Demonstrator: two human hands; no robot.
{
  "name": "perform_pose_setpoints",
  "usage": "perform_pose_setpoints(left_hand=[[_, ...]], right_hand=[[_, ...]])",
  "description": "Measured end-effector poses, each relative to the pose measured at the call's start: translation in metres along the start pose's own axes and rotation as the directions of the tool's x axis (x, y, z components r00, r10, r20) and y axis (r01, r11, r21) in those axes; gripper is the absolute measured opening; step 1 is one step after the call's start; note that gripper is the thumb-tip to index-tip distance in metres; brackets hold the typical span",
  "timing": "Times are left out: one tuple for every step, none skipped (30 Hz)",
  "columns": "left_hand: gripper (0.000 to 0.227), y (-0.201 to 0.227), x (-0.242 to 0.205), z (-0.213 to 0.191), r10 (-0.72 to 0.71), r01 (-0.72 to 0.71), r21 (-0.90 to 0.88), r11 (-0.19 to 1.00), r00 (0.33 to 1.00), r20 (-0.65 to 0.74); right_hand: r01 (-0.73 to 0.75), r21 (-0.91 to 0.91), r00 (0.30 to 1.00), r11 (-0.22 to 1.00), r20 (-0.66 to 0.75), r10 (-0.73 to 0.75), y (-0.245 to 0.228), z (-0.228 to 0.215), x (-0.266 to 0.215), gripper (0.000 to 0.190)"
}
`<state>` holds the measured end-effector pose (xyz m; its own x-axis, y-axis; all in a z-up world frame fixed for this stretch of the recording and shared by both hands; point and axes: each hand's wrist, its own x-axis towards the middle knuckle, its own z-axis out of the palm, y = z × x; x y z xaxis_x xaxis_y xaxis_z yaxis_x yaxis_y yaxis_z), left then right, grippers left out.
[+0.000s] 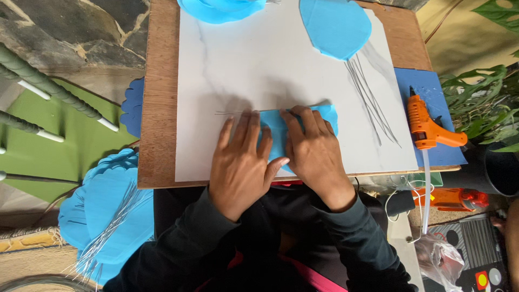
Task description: The person applies hot glue from a glue gun to the center of blue petal-shaped paper pieces and attaches thin wires to them. The person then folds and presses the paper petals together by hand around the wire.
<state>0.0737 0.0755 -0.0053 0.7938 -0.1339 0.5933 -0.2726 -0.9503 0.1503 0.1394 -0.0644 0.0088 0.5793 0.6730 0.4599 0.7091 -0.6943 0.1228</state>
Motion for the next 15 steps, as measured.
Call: perform_pose_setpoints(left_hand=[[0.053, -0.0026, 0.0007, 0.0018, 0.002, -0.002, -0.006, 1.0, 1.0, 0.0], [0.052, -0.0051, 0.0016, 0.0039, 0.003, -0.003, -0.011, 1.0, 1.0, 0.0], [0.052, -0.006, 0.002, 0.0039, 0.006, -0.006, -0.013, 1.0, 1.0, 0.004], [0.054, -0.0067, 0.0024, 0.004, 0.004, -0.004, -0.007, 1.0, 1.0, 0.007], [0.055, -0.0067, 0.0022, 0.0039, 0.002, -0.002, -0.001, 1.0, 1.0, 0.011], [0.055, -0.0061, 0.0032, 0.0028, 0.004, -0.004, -0.004, 1.0, 1.0, 0.018], [0.057, -0.0056, 0.0045, 0.0012, 0.0, 0.0, 0.007, 1.0, 1.0, 0.013], [0.058, -0.0047, 0.0055, -0.001, -0.003, 0.003, 0.018, 1.0, 1.0, 0.008], [0.058, -0.0039, 0.0064, 0.0011, 0.003, -0.003, 0.016, 1.0, 1.0, 0.006], [0.059, -0.003, 0.007, 0.0029, 0.01, -0.011, 0.052, 0.999, 1.0, 0.005], [0.059, -0.0018, 0.0067, 0.0044, 0.014, -0.014, 0.087, 0.996, 1.0, 0.004], [0.059, -0.0013, 0.008, 0.004, 0.016, -0.016, 0.087, 0.996, 1.0, 0.003], [0.06, -0.001, 0.0088, 0.0034, 0.027, -0.027, 0.103, 0.994, 1.0, 0.004], [0.06, -0.0009, 0.0097, 0.003, 0.038, -0.038, 0.12, 0.992, 0.999, 0.005], [0.06, -0.0001, 0.0089, 0.0016, 0.039, -0.04, 0.12, 0.992, 0.999, 0.006]], right_hand=[[-0.009, -0.007, 1.0, 1.0, 0.006, 0.009, -0.0002, 0.0001, -0.0001, 0.035], [-0.019, -0.013, 1.0, 1.0, 0.011, 0.019, -0.0001, 0.0003, -0.0003, 0.035], [-0.023, -0.012, 1.0, 1.0, 0.013, 0.024, -0.0012, -0.0023, 0.0016, 0.035], [-0.025, -0.017, 0.999, 1.0, 0.022, 0.026, -0.0021, -0.0048, 0.0034, 0.034], [-0.028, -0.02, 0.999, 0.999, 0.034, 0.029, -0.0033, -0.0077, 0.0042, 0.034], [-0.034, -0.018, 0.999, 0.999, 0.039, 0.034, -0.0028, -0.0061, 0.0041, 0.034], [-0.024, -0.046, 0.999, 0.999, 0.031, 0.025, -0.0025, -0.005, 0.0039, 0.035], [-0.014, -0.074, 1.0, 0.997, 0.025, 0.016, -0.0024, -0.0045, 0.0035, 0.036], [-0.019, -0.078, 1.0, 0.997, 0.022, 0.02, -0.0005, -0.0037, 0.0027, 0.036], [-0.016, -0.072, 1.0, 0.997, 0.016, 0.018, 0.0009, -0.0032, 0.0018, 0.035], [-0.01, -0.066, 1.0, 0.998, 0.013, 0.011, 0.002, -0.0027, 0.0006, 0.035], [-0.012, -0.068, 1.0, 0.998, 0.012, 0.013, 0.0037, -0.0037, -0.0005, 0.035], [-0.02, -0.07, 1.0, 0.997, 0.019, 0.022, 0.0049, -0.0043, -0.0018, 0.033], [-0.029, -0.072, 0.999, 0.997, 0.026, 0.031, 0.0062, -0.0048, -0.003, 0.031], [-0.031, -0.071, 0.999, 0.997, 0.026, 0.033, 0.0057, -0.0057, -0.0039, 0.031]])
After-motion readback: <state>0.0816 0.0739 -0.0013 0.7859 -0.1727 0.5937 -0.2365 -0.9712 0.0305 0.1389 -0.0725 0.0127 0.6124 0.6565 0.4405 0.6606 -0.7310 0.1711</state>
